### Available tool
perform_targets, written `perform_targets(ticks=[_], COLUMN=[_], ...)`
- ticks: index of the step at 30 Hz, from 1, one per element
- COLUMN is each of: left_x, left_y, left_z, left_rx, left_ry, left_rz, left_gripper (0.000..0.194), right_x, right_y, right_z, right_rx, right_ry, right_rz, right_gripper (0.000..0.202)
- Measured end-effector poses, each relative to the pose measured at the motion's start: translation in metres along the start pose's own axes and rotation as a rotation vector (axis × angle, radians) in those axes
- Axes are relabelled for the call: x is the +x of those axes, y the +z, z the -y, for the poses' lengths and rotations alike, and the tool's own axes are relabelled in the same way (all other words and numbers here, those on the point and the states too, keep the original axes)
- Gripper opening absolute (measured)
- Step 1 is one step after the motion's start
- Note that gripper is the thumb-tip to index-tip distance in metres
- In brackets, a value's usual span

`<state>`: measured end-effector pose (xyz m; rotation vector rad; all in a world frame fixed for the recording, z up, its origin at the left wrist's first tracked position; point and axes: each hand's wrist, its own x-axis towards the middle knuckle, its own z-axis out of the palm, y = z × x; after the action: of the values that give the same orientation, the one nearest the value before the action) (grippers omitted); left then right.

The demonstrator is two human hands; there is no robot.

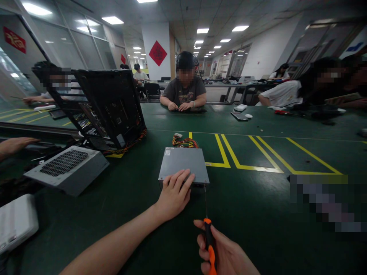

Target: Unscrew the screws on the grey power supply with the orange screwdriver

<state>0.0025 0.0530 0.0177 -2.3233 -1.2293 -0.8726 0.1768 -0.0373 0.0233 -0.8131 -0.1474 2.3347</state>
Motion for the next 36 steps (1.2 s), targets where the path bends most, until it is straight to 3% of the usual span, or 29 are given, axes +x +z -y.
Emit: perform_targets(ticks=[7,12,21,29,36], left_x=[0.0003,0.0004,0.0003,0.0006,0.0001], left_y=[-0.0009,-0.0006,0.0001,-0.0018,-0.0014], left_z=[-0.0006,-0.0007,-0.0010,-0.0008,-0.0006], left_rx=[0.009,0.012,0.014,0.001,0.003], left_ry=[-0.002,0.004,0.006,0.004,0.003], left_rz=[0.004,0.010,0.018,0.030,0.029], left_gripper=[0.043,0.043,0.045,0.046,0.044], right_x=[-0.0032,-0.0004,-0.0026,-0.0057,-0.0033], right_y=[0.0014,-0.0002,0.0010,0.0041,0.0014], right_z=[-0.0021,-0.0018,0.0000,-0.0018,-0.0026], right_rx=[-0.036,-0.059,0.071,0.011,0.006], right_ry=[-0.110,-0.069,-0.024,-0.149,-0.065], right_rz=[-0.032,-0.094,0.029,-0.049,-0.048], right_gripper=[0.021,0.028,0.031,0.023,0.031])
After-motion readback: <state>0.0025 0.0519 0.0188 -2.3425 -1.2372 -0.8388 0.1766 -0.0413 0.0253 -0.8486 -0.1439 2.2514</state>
